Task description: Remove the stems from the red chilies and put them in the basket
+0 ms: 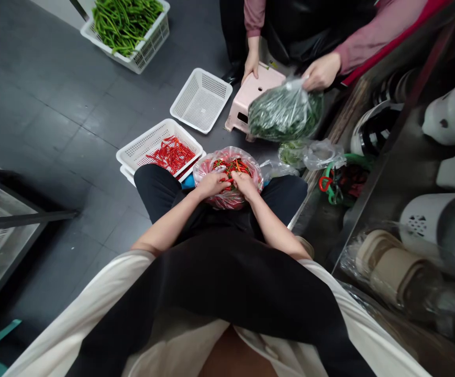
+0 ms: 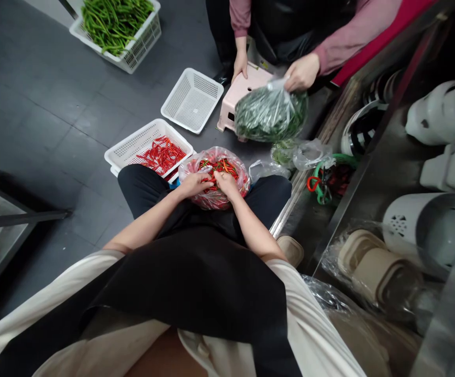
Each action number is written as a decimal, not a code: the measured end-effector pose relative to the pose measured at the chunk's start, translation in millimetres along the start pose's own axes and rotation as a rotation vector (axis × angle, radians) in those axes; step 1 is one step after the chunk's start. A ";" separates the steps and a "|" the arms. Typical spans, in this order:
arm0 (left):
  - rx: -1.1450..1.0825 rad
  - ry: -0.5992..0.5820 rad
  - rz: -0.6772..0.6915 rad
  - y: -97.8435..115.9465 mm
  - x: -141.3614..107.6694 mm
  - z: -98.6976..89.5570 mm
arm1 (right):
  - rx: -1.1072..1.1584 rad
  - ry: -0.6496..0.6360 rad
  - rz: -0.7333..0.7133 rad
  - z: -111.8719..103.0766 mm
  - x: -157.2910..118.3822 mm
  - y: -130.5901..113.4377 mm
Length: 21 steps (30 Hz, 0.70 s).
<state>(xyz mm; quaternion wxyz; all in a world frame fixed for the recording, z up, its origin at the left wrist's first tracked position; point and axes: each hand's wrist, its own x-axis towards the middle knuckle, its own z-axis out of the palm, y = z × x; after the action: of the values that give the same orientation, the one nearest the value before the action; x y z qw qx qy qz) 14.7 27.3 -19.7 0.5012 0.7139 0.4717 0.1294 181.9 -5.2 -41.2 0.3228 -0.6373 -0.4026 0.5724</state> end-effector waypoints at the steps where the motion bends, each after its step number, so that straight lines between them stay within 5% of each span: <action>1: -0.046 -0.045 0.043 -2.5 -1.2 -0.5 | 0.073 -0.075 0.027 -2.4 -0.8 1.4; 4: -0.132 -0.032 0.043 -10.0 -1.5 -2.6 | 0.025 -0.231 0.115 -14.9 3.3 -0.2; 7: -0.111 0.087 -0.156 -17.4 3.2 -4.9 | -0.516 -0.137 0.128 -26.1 20.0 -8.0; 11: -0.157 0.017 -0.267 -21.0 12.1 -1.9 | -1.027 -0.028 0.066 -18.9 50.7 -15.6; 16: -0.174 -0.024 -0.371 -22.7 14.5 12.0 | -1.207 0.114 0.141 -4.5 75.1 -8.6; 21: -0.244 0.023 -0.410 -34.9 9.4 20.3 | -1.202 -0.074 0.194 -18.3 80.9 -0.5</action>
<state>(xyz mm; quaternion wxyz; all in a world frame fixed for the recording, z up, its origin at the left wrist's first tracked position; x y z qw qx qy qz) 13.9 24.6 -61.1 0.5940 0.5359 0.5934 0.0890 201.6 67.3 -76.2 -0.1611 -0.7213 -0.6064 0.2934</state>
